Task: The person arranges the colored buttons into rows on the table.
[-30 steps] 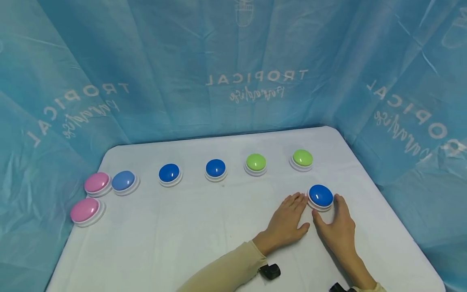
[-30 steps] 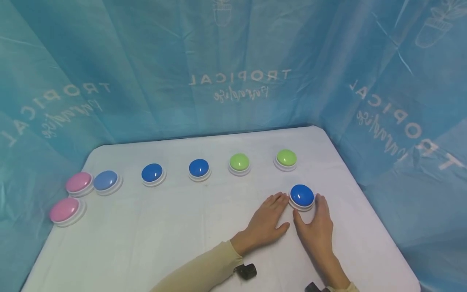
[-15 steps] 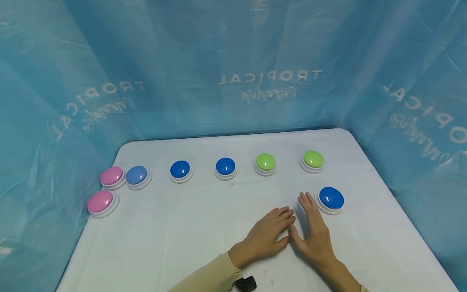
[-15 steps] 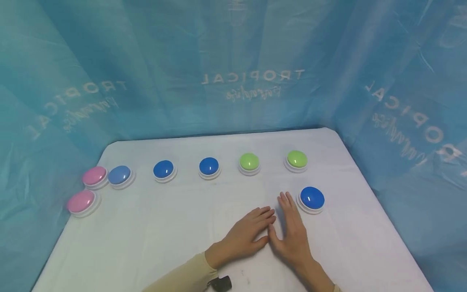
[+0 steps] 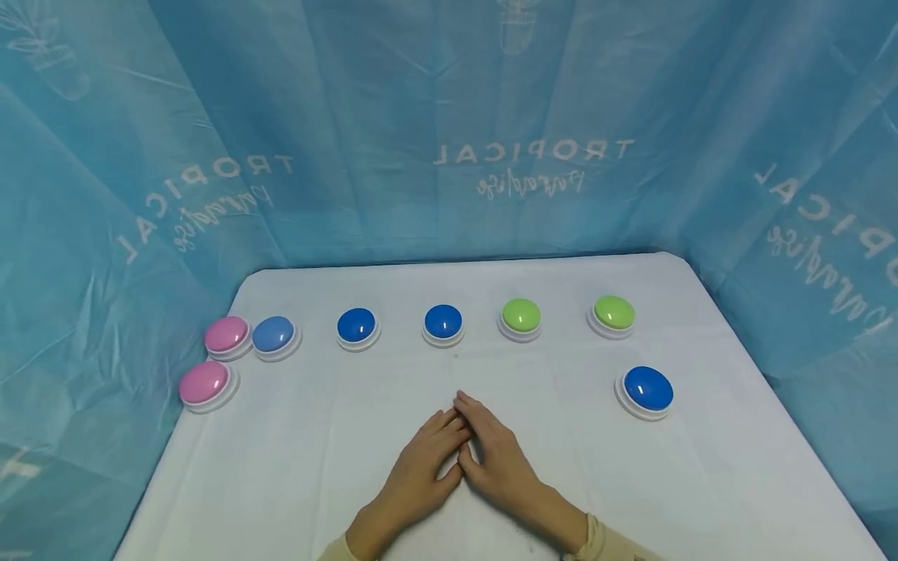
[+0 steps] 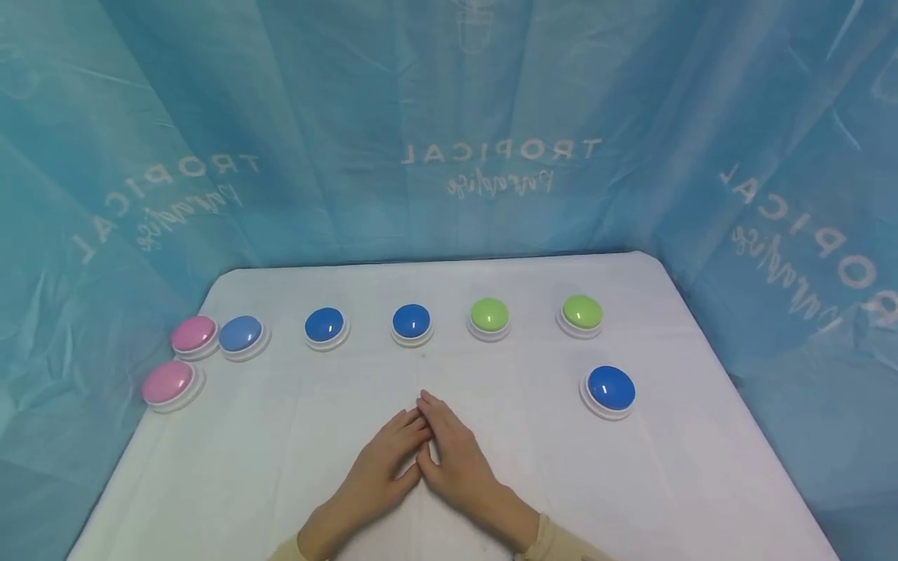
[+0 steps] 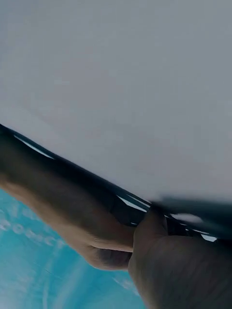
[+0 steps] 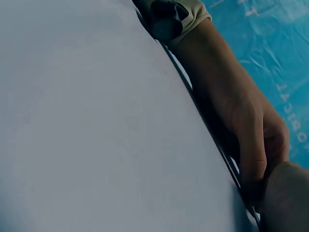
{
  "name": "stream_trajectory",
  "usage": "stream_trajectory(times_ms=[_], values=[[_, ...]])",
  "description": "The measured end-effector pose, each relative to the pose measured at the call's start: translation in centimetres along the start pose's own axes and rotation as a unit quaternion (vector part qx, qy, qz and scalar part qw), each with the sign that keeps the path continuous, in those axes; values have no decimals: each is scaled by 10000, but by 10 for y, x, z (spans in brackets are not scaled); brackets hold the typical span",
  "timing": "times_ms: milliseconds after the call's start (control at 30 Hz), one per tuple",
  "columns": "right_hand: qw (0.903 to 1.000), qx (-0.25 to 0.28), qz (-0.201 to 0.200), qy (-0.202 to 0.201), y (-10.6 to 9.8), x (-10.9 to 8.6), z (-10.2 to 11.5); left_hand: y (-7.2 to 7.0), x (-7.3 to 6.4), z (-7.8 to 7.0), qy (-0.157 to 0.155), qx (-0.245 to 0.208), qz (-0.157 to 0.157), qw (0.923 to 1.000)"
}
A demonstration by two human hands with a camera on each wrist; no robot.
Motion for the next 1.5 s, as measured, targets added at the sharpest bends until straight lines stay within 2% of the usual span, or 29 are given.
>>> stream_trajectory(times_ms=[200,333,433,567,667,733,867,900,967,1067,1200,1367,1500], values=[[9992,126,192,-317,25,37,18,-21,-32,25,-610,-281,-566,9961],[9981,174,441,-381,44,60,30,-37,-53,39,-1190,-305,-1092,9864],[9974,334,529,-343,56,75,36,-46,-66,49,-1456,-284,-1461,9781],[9964,487,588,-357,67,96,39,-60,-83,67,-1703,-117,-1612,9720],[9958,470,696,-378,74,116,42,-75,-95,82,-2153,-112,-1736,9609],[9952,466,775,-377,80,132,44,-84,-100,91,-2628,-214,-1907,9456],[9948,363,913,-285,93,159,50,-96,-104,104,-3530,-613,-2261,9058],[9943,347,976,-239,97,164,52,-97,-105,106,-3684,-688,-2321,8976],[9935,304,1079,-197,105,173,58,-100,-107,109,-3901,-764,-2359,8868],[9913,220,1283,-206,115,184,66,-104,-108,117,-4069,-706,-2348,8799],[9887,117,1458,-315,123,200,73,-111,-106,130,-4157,-636,-2406,8748],[9888,375,1367,-474,127,223,72,-117,-96,147,-4240,-717,-2414,8700],[9897,346,1306,-475,128,238,68,-117,-85,159,-4304,-771,-2385,8672]])
Point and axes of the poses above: each hand's wrist, its own x-axis towards the middle knuckle, its own y-axis out of the palm, z = x × y, the point moved 2 cm from there along x, towards the middle knuckle, and after that the axes turned 15 degrees about z, right-handed, at the moved point
